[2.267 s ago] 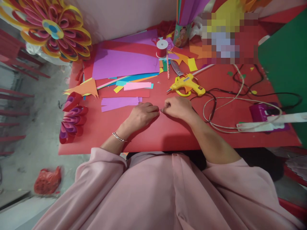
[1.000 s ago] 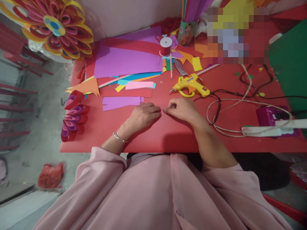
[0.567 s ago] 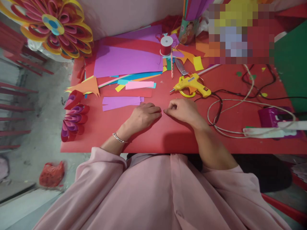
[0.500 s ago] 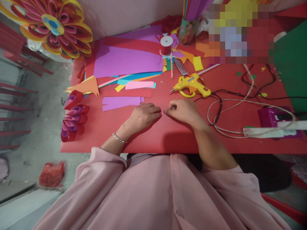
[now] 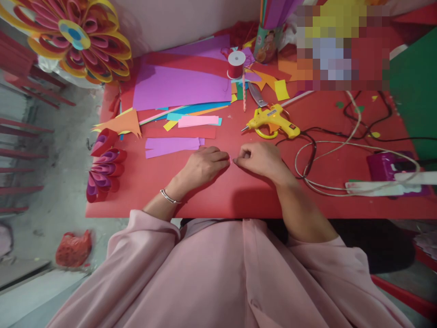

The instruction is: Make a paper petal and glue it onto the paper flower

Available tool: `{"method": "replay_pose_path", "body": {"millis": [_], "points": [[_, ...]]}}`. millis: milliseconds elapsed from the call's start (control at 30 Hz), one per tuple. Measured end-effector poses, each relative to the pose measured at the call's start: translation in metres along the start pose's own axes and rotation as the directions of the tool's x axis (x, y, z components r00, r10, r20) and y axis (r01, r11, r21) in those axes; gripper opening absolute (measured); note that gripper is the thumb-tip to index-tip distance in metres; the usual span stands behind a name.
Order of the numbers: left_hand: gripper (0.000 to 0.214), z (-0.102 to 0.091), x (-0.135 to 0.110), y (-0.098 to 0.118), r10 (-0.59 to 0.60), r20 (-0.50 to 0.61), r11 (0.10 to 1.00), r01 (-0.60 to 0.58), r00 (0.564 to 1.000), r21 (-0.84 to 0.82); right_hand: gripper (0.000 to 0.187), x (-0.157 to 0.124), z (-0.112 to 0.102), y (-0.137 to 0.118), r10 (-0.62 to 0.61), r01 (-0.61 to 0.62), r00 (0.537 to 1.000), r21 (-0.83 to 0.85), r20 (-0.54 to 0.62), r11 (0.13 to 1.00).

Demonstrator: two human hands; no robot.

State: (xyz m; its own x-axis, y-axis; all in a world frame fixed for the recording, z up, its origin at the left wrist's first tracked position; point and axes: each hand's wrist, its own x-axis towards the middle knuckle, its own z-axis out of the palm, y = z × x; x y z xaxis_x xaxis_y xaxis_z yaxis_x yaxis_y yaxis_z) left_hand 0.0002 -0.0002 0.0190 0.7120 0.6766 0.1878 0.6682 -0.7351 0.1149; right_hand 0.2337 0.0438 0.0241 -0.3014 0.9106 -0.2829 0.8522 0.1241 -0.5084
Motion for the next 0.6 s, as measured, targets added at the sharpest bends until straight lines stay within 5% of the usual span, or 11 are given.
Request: {"method": "replay_pose_path", "body": {"millis": [600], "points": [[0.028,0.0009,0.0002,-0.0004,0.0,-0.001,1.0,0.0,1.0,-0.009,0.013,-0.0002,0.0025,0.0016,0.0,0.001,1.0,0.02,-0.021,1.0]]}}
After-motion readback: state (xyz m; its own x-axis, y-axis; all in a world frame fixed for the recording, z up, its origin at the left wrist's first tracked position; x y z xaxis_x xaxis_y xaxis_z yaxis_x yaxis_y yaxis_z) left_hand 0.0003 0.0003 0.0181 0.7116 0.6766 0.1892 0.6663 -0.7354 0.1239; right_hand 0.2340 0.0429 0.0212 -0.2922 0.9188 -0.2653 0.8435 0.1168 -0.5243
